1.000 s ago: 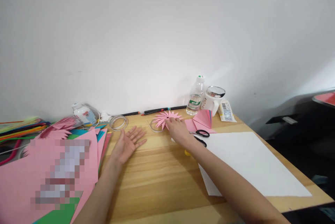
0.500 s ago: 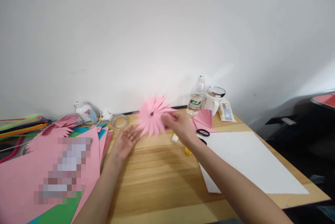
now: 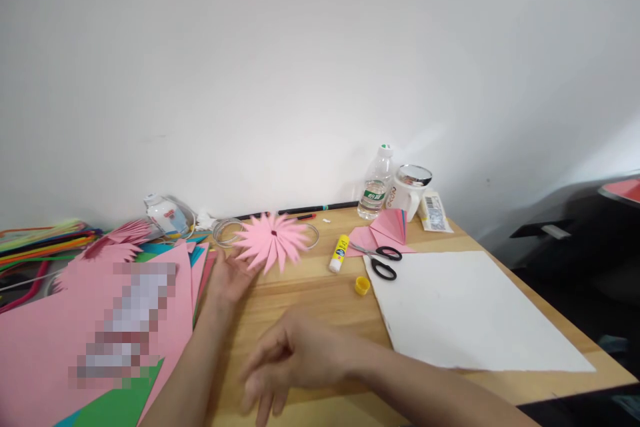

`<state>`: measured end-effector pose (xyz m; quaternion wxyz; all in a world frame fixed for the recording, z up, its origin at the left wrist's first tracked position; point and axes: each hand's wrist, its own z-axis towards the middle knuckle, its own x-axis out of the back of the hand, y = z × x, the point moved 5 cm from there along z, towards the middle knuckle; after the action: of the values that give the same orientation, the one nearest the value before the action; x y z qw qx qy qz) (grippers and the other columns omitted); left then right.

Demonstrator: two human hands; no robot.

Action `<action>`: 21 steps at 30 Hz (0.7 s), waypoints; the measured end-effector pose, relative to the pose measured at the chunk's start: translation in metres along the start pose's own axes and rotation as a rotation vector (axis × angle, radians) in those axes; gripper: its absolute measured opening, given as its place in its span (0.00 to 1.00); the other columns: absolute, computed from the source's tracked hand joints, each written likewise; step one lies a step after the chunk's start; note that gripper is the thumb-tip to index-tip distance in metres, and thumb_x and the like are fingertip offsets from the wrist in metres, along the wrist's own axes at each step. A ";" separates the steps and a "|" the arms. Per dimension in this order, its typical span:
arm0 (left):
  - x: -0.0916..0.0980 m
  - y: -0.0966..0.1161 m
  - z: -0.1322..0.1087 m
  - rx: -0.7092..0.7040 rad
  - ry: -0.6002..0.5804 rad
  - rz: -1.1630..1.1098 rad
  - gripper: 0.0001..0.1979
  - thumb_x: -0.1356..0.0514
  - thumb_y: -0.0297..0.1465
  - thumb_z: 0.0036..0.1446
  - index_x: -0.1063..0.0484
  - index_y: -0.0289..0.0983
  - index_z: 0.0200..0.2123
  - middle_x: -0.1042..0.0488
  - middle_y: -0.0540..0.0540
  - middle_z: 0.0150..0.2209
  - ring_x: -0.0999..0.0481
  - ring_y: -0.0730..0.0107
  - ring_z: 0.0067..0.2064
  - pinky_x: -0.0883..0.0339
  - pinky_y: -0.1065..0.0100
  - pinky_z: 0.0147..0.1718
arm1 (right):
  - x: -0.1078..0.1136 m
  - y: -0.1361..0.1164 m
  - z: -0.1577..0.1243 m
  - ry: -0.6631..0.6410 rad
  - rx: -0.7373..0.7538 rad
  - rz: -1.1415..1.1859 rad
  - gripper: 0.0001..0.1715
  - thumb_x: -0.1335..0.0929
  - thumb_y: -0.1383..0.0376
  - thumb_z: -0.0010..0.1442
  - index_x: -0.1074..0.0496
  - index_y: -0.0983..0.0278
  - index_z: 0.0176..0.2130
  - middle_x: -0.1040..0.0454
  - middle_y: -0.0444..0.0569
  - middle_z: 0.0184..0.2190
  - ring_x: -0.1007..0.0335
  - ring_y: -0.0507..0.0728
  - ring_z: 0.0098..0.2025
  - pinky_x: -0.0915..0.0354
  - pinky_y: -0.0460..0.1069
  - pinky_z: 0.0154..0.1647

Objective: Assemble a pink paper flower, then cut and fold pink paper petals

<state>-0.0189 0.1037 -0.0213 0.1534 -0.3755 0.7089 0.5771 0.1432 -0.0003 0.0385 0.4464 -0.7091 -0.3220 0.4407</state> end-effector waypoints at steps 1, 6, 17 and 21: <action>0.000 -0.002 0.001 0.024 0.006 -0.039 0.32 0.66 0.47 0.59 0.29 0.35 0.31 0.24 0.38 0.32 0.24 0.60 0.36 0.31 0.53 0.36 | -0.005 0.003 -0.002 -0.042 -0.028 -0.005 0.17 0.30 0.56 0.49 0.28 0.67 0.34 0.26 0.47 0.28 0.29 0.48 0.25 0.35 0.43 0.28; 0.003 -0.009 0.001 0.024 0.049 0.085 0.13 0.46 0.38 0.56 0.30 0.33 0.32 0.24 0.40 0.31 0.24 0.64 0.30 0.29 0.59 0.32 | 0.039 -0.008 0.008 0.277 0.114 -0.270 0.14 0.32 0.58 0.51 0.28 0.68 0.29 0.26 0.47 0.24 0.32 0.48 0.22 0.36 0.43 0.25; -0.003 -0.011 -0.003 -0.187 0.066 0.217 0.13 0.32 0.23 0.34 0.28 0.31 0.28 0.24 0.47 0.24 0.25 0.71 0.25 0.32 0.70 0.29 | 0.147 0.004 0.002 1.213 0.187 -0.756 0.25 0.35 0.62 0.53 0.41 0.67 0.49 0.38 0.60 0.47 0.31 0.52 0.27 0.32 0.52 0.33; -0.012 -0.004 -0.008 -0.230 0.026 0.193 0.17 0.31 0.29 0.33 0.28 0.35 0.31 0.24 0.50 0.27 0.25 0.74 0.27 0.32 0.72 0.31 | 0.153 0.011 0.010 1.081 0.243 -0.456 0.33 0.37 0.57 0.55 0.51 0.66 0.55 0.33 0.56 0.41 0.31 0.54 0.28 0.33 0.48 0.22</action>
<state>-0.0064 0.1002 -0.0135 0.0440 -0.3282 0.6727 0.6617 0.1965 0.1286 -0.0257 0.7080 -0.6898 -0.1405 -0.0559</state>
